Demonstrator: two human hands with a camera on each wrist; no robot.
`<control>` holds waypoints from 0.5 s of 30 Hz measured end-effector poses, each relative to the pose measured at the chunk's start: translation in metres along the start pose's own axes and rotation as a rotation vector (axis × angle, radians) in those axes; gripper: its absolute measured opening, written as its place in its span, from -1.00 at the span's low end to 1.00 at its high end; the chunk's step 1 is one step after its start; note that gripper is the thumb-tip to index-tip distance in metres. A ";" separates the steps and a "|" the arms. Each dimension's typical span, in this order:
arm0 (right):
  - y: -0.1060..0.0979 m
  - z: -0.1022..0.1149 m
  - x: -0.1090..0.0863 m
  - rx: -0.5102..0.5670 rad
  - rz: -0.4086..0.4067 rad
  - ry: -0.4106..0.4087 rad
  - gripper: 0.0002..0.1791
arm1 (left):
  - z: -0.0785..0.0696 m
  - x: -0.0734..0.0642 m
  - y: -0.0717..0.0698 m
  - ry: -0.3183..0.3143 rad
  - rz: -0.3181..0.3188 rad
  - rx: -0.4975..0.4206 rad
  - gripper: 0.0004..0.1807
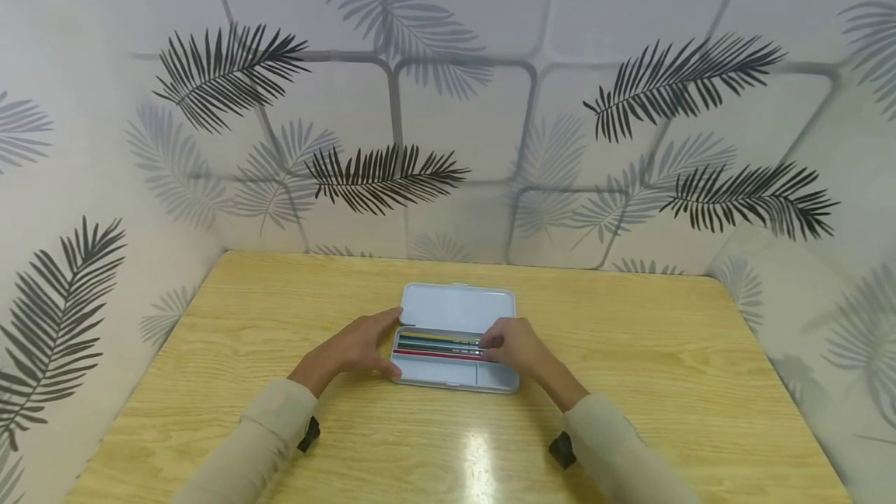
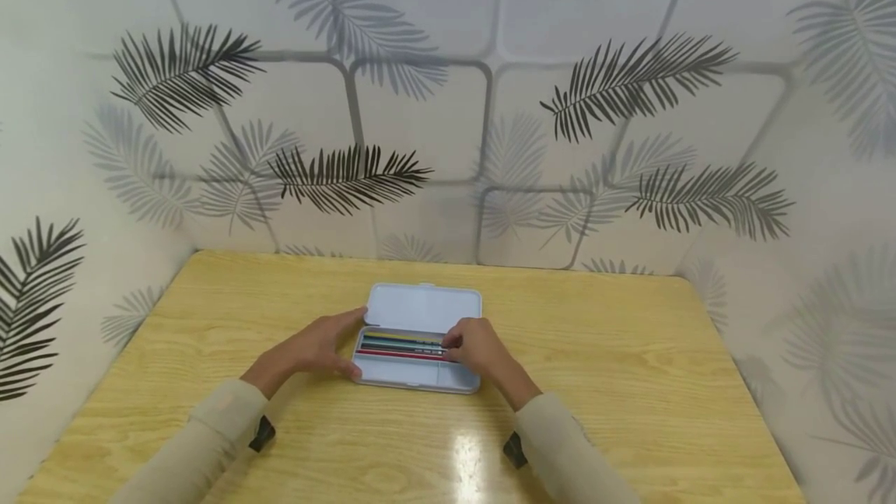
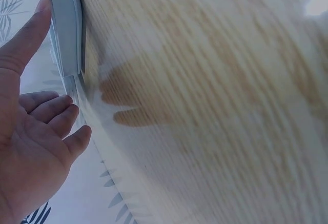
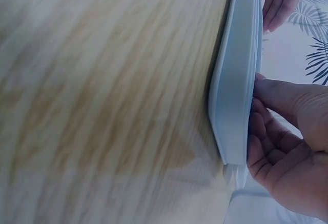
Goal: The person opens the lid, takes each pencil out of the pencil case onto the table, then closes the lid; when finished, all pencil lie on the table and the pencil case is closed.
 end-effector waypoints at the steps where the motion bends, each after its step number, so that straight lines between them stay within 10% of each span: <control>1: 0.000 0.001 0.000 -0.009 0.003 -0.001 -0.92 | 0.000 0.000 0.000 0.000 -0.002 -0.003 0.22; 15: 0.000 0.004 0.000 -0.054 0.044 -0.006 -0.98 | 0.002 0.000 0.001 -0.001 -0.013 -0.030 0.23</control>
Point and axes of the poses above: each hand's wrist, its own x-axis towards the middle knuckle, its own y-axis out of the palm, z = x × y, the point moved 3 cm from there along x, towards the middle knuckle, and after that the axes turned 8 degrees about -z, right-handed, at the moved point
